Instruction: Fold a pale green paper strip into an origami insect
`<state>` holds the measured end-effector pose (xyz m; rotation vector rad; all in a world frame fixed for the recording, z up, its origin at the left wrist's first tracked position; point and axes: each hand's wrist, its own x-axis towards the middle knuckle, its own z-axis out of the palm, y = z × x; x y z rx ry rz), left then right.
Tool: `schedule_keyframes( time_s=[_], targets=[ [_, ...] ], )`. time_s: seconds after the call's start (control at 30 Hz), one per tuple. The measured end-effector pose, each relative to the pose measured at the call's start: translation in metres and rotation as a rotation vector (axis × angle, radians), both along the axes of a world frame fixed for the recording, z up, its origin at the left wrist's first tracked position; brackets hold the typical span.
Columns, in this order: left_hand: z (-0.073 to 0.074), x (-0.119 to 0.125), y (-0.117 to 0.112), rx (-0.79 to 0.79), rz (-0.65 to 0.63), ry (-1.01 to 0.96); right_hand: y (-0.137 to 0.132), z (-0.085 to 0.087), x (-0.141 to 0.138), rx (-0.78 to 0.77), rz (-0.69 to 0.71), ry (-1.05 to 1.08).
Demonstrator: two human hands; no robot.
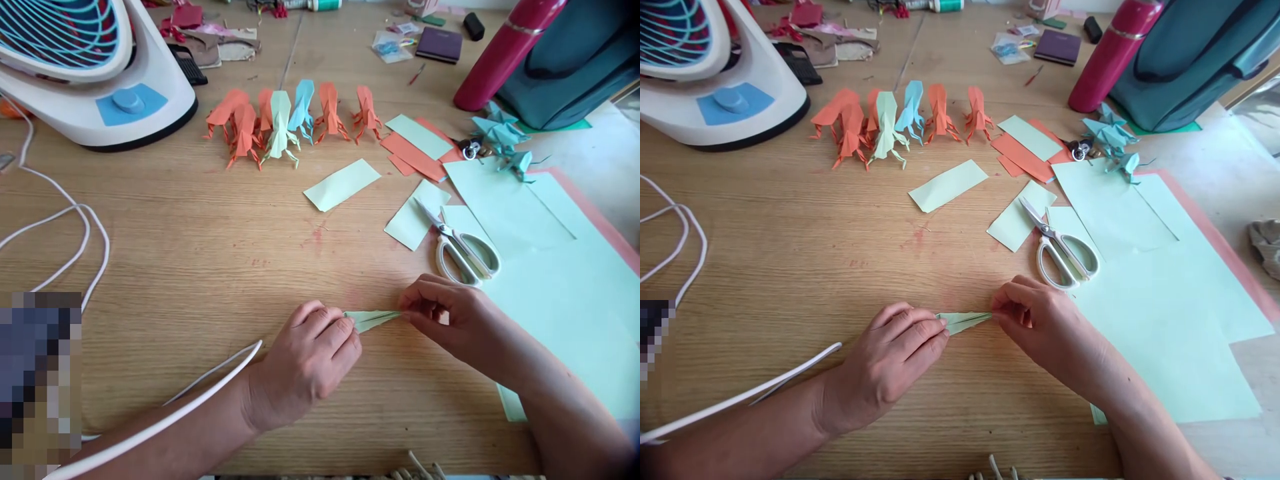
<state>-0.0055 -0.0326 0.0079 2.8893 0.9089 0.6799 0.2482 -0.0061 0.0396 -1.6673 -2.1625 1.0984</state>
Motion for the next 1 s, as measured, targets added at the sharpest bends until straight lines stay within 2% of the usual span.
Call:
schedule_keyframes(
  time_s=[0.27,0.57,1.0],
  targets=[
    [0.0002,-0.0012,0.0022,-0.057,-0.025,-0.009,-0.002,-0.0012,-0.0062,0.11,0.036,-0.026],
    [0.0049,-0.0002,0.0011,-0.01,-0.006,0.024,-0.0042,-0.0006,-0.0067,0.14,0.087,-0.046],
    [0.0004,0.0007,-0.0006,0.05,-0.003,0.019,-0.0098,0.0,-0.0091,0.192,0.13,-0.12]
  ],
)
